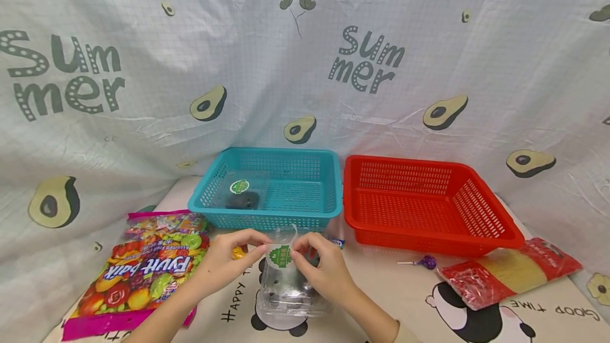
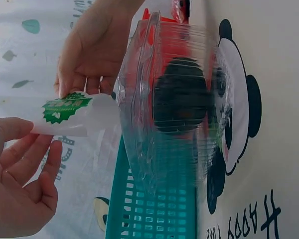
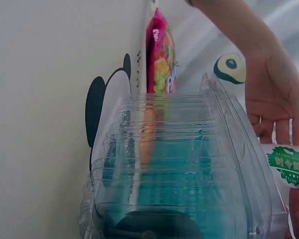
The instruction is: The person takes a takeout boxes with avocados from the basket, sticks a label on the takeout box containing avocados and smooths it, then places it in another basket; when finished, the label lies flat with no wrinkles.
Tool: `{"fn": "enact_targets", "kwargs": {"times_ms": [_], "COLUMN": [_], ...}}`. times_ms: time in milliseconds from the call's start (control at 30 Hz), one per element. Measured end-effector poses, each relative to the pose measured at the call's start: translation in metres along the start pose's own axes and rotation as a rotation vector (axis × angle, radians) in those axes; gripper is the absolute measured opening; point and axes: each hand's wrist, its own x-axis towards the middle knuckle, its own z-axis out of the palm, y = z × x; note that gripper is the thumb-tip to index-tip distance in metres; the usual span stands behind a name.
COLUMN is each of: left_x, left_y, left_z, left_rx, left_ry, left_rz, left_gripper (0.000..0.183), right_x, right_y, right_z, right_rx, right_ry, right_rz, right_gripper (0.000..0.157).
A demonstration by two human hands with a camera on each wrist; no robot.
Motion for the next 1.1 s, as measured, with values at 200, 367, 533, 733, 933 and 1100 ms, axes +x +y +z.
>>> {"fn": "enact_targets", "kwargs": {"times_ms": [200, 367, 533, 733, 933, 1100], "left_x": [-0.001, -0.003, -0.005, -0.008, -0.008, -0.01], "left_y": [0.001, 0.002, 0.0, 0.001, 0.003, 0.002], "left_z": [-0.003, -0.003, -0.002, -0.002, -0.002, -0.003], "left_rx": [0.031, 0.032, 0.034, 0.024, -0.013, -0.09], "left_ry": [0.008, 0.008, 0.02, 0.028, 0.025, 0.004], "left_rz": [-0.071, -0.1, -0.09, -0.103, -0.117, -0.162], "left_gripper": [0.005, 0.007, 0.007, 0.007, 0.006, 0.005], "right_x": [-0.001, -0.002, -0.002, -0.002, 0.001, -0.001], "right_y": [0.001, -0.001, -0.001, -0.003, -0.006, -0.005], "right_z": [0.001, 0.001, 0.002, 0.004, 0.005, 0.006], "right_rx": [-0.012, -0.024, -0.051, -0.132, -0.187, -0.138], "right_ry": [0.0, -0.019, -0.001, 0.042, 0.065, 0.005], "right_rz": [-0.008, -0.051, -0.146, -0.264, -0.384, -0.31], "right_gripper": [0.012, 0.011, 0.012, 0.006, 0.005, 0.003]}}
